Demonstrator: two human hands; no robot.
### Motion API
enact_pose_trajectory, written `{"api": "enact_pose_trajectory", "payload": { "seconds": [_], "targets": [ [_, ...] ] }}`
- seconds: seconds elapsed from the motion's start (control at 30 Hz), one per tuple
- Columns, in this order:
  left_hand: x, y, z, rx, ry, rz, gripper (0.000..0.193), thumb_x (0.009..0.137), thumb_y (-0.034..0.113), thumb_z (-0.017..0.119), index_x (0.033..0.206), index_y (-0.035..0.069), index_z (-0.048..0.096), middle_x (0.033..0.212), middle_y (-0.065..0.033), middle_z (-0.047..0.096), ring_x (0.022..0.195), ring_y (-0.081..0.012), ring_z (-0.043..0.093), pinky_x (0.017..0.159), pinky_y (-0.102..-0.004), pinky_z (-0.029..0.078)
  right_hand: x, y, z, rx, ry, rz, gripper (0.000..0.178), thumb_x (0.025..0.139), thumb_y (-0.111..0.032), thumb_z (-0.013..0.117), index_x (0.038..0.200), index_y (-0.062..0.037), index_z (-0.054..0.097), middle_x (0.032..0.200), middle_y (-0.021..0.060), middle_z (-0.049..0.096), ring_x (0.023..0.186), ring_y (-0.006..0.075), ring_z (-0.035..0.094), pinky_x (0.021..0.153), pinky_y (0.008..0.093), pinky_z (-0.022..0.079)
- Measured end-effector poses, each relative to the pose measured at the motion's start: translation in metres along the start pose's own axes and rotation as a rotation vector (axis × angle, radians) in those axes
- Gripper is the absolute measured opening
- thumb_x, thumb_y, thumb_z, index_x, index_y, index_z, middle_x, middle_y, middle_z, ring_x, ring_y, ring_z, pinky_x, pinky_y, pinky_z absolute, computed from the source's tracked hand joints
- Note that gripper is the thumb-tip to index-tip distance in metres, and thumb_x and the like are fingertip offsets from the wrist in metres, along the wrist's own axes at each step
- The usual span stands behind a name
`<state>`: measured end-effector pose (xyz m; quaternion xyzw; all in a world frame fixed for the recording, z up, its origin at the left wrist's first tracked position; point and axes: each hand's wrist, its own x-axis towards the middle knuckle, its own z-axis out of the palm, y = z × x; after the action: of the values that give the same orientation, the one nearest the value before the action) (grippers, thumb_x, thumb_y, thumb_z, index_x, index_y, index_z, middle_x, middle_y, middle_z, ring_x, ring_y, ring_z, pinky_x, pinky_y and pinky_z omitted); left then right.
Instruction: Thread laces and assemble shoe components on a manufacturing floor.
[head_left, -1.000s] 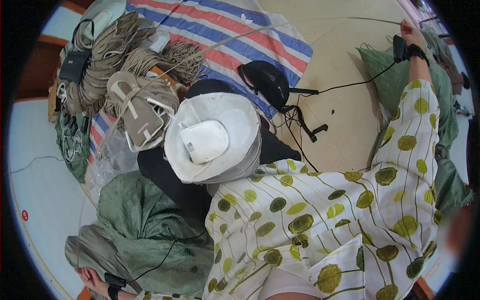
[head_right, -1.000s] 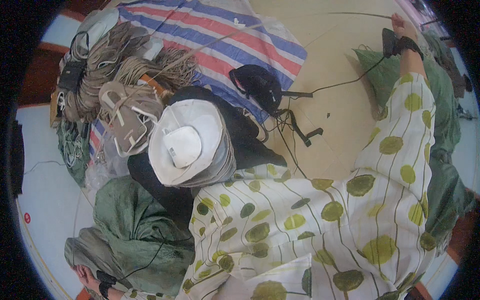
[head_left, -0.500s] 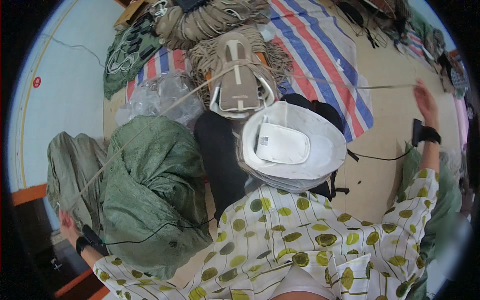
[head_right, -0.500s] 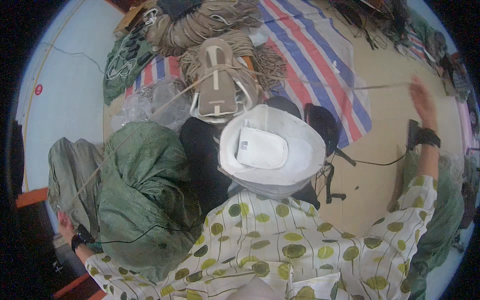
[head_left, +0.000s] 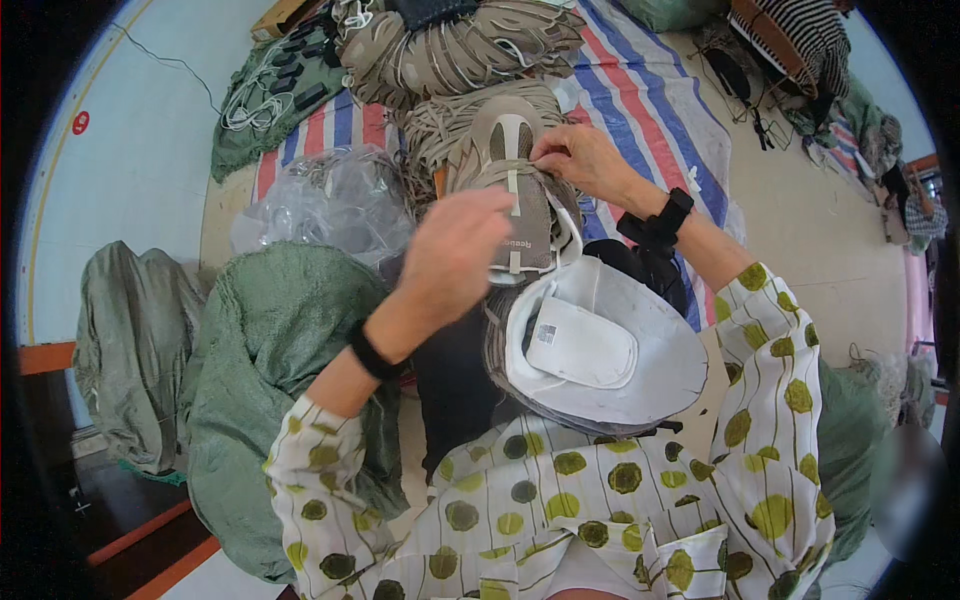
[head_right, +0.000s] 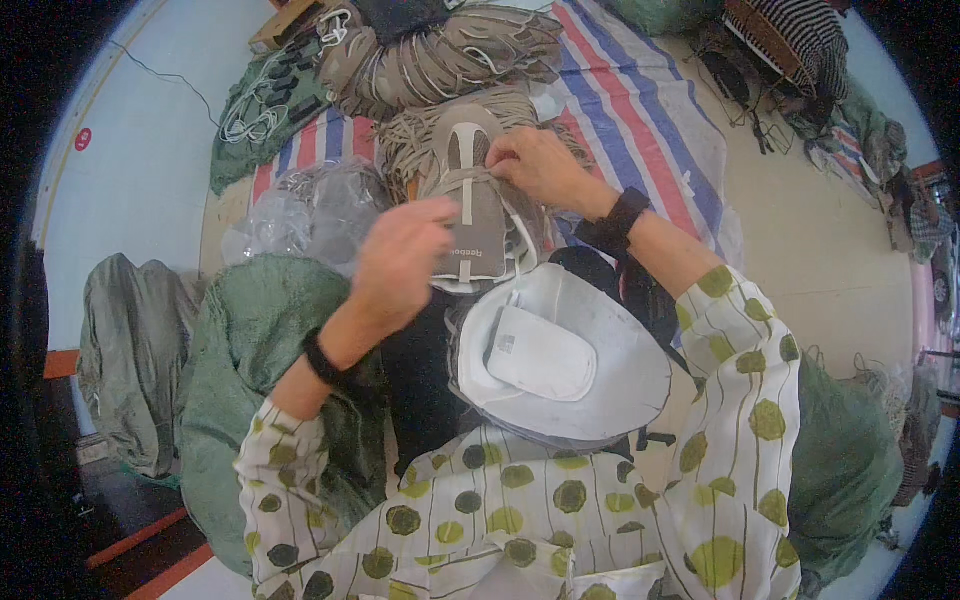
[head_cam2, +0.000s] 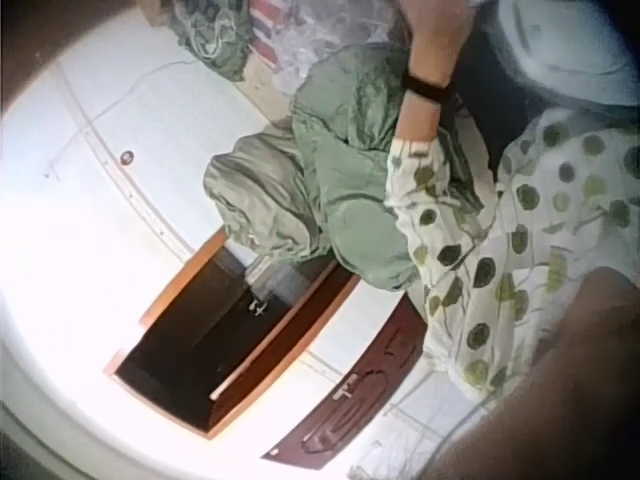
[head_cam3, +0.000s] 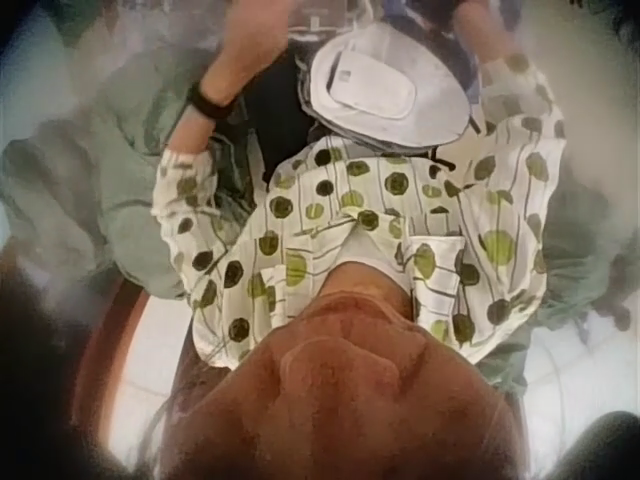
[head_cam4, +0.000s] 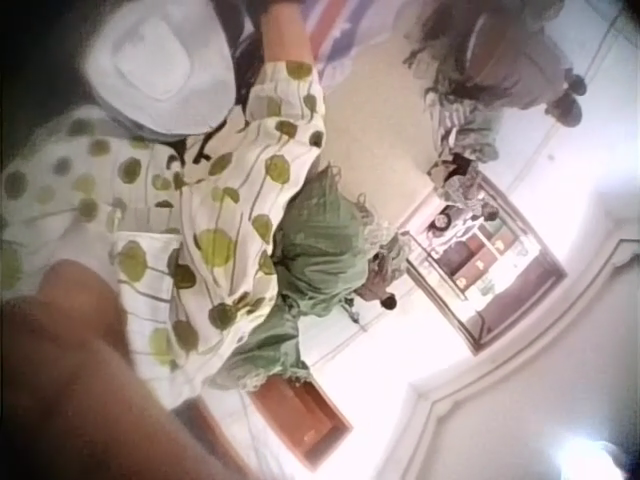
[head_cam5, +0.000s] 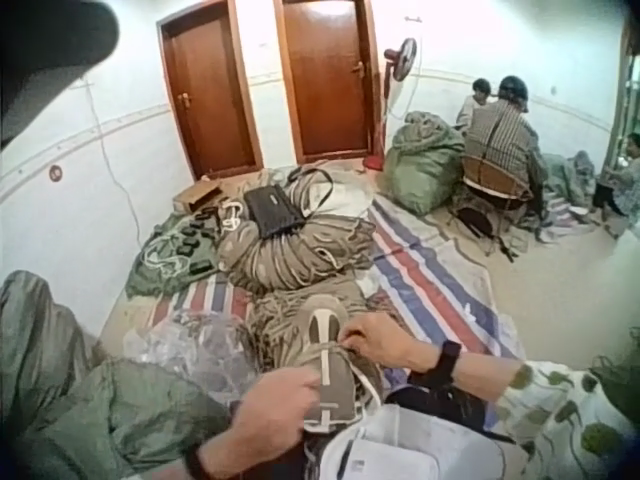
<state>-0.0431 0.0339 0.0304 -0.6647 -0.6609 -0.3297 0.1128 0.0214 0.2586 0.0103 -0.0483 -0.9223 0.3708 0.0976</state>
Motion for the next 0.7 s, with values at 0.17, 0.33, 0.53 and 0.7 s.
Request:
{"api": "enact_pose_trajectory", "payload": {
  "seconds": [0.17,0.33,0.53,0.7],
  "targets": [
    [-0.019,0.005,0.042,-0.105,-0.17,-0.179,0.01,0.075,0.003,0.048,0.085,0.004,0.051,0.088,-0.01,0.057,0.082,-0.0286,0.055,0.07,-0.0361,0.045,-0.022,-0.007,-0.004,-0.108,-0.073,-0.145,0.012,0.072,-0.011,0.057,0.079,-0.002,0.062,0.074,0.0148,0.061,0.072,0.0291,0.059,0.065,0.0348,0.045],
    [0.007,0.006,0.043,-0.167,-0.167,-0.399,0.012,0.076,0.003,0.048,0.088,0.006,0.051,0.09,-0.0085,0.057,0.078,-0.0314,0.055,0.065,-0.0373,0.046,-0.021,-0.001,-0.001,0.064,0.019,0.105,0.01,0.075,0.0,0.058,0.084,0.0022,0.061,0.073,0.0074,0.059,0.065,0.0136,0.056,0.059,0.0268,0.044],
    [0.01,0.0,0.041,-0.228,-0.046,-0.395,0.009,0.079,0.006,0.05,0.088,0.005,0.054,0.092,-0.0099,0.057,0.078,-0.0291,0.057,0.066,-0.0348,0.046,-0.011,0.005,0.008,-0.112,0.074,-0.013,0.008,0.074,-0.002,0.056,0.081,-0.0003,0.06,0.075,0.0115,0.058,0.068,0.0229,0.057,0.062,0.0309,0.044],
    [0.008,-0.033,0.019,-0.323,0.18,-0.593,0.009,0.08,0.007,0.052,0.082,0.005,0.061,0.086,-0.009,0.058,0.077,-0.0239,0.056,0.067,-0.0309,0.044,-0.009,-0.009,-0.005,-0.404,0.107,-0.03,0.006,0.074,-0.005,0.056,0.078,-0.0024,0.059,0.077,0.0121,0.057,0.072,0.0302,0.056,0.064,0.0354,0.044]
  ]
}}
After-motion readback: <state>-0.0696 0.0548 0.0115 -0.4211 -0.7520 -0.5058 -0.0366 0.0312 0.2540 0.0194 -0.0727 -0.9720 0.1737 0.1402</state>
